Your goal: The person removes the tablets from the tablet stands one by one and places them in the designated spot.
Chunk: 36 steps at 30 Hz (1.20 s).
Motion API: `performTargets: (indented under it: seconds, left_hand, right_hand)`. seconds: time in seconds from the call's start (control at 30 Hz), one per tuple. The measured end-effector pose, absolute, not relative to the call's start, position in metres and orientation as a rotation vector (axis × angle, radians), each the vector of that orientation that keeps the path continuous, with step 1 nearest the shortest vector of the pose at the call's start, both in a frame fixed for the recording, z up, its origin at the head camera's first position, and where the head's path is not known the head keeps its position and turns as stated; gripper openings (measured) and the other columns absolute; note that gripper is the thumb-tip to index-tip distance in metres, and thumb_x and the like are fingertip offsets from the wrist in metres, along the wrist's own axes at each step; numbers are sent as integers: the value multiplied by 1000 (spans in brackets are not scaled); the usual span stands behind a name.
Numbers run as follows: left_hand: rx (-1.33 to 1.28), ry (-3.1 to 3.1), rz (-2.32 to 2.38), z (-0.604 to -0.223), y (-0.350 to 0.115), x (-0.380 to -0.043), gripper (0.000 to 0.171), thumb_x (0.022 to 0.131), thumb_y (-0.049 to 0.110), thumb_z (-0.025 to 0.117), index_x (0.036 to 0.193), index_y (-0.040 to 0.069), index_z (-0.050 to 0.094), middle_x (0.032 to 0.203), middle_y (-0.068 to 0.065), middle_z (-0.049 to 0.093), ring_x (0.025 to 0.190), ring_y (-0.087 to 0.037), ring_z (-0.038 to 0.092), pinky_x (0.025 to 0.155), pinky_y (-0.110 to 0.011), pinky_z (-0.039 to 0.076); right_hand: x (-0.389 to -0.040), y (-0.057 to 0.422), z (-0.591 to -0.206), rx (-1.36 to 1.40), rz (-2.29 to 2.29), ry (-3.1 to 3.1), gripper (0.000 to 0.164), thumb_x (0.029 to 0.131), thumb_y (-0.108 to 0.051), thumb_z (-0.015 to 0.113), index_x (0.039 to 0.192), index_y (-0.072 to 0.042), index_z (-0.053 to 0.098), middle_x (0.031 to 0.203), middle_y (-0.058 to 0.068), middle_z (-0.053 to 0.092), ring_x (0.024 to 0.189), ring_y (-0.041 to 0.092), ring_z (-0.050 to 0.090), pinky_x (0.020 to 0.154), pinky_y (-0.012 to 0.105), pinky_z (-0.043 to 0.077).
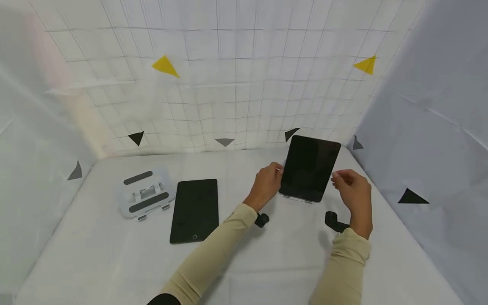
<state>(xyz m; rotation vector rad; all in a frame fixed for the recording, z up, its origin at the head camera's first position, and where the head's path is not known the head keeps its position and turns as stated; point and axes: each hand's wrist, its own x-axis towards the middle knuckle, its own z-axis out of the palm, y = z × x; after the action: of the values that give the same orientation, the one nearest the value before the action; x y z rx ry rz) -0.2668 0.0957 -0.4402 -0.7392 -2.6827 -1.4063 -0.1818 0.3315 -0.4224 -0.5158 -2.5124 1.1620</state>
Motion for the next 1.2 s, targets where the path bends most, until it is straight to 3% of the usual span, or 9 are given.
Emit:
performTargets:
  seconds: [0.13, 0.37, 0.67, 0.87, 1.2]
  left_hand:
    - [-678, -2679, -1414, -444, 95, -268, 21, 105, 21, 50, 113, 7, 63, 81, 0, 65, 61, -8, 58, 55, -24, 47]
    - [-696, -2642, -1406, -445, 95, -269, 15, 103, 18, 55, 109, 7, 63, 84, -2, 67, 62, -7, 57, 55, -23, 46]
    - [-728, -2641, -1344, -444, 99, -270, 12, 102, 19, 57, 106, 8, 60, 84, -1, 66, 62, -6, 57, 55, -23, 46]
    - [-741, -2664, -1239, -443, 100, -272, 11, 102, 19, 58, 105, 9, 59, 79, 1, 65, 58, -6, 54, 52, -24, 44]
    - [-801, -2584, -1216, -447, 102, -272, 10, 100, 17, 60, 109, 13, 62, 88, -3, 71, 59, -6, 55, 52, -23, 43]
  right_hand:
    - [-189, 323, -421, -430, 1185, -2530, 42, 101, -43, 54, 116, -5, 65, 102, 13, 70, 91, 26, 67, 82, 42, 48]
    - [-193, 318, -422, -525, 1157, -2460, 38, 100, -38, 58, 119, -5, 58, 103, 14, 66, 88, 27, 66, 75, 36, 50]
    - [-194, 317, -424, -582, 1158, -2395, 35, 99, -38, 59, 116, -7, 63, 102, 9, 67, 88, 20, 66, 76, 30, 50]
    - [-194, 317, -427, -555, 1140, -2404, 35, 99, -37, 60, 115, -6, 65, 102, 11, 70, 88, 22, 69, 79, 35, 51]
    - [-185, 326, -424, -474, 1125, -2433, 36, 99, -34, 61, 124, -9, 65, 98, 12, 71, 87, 26, 70, 83, 43, 50]
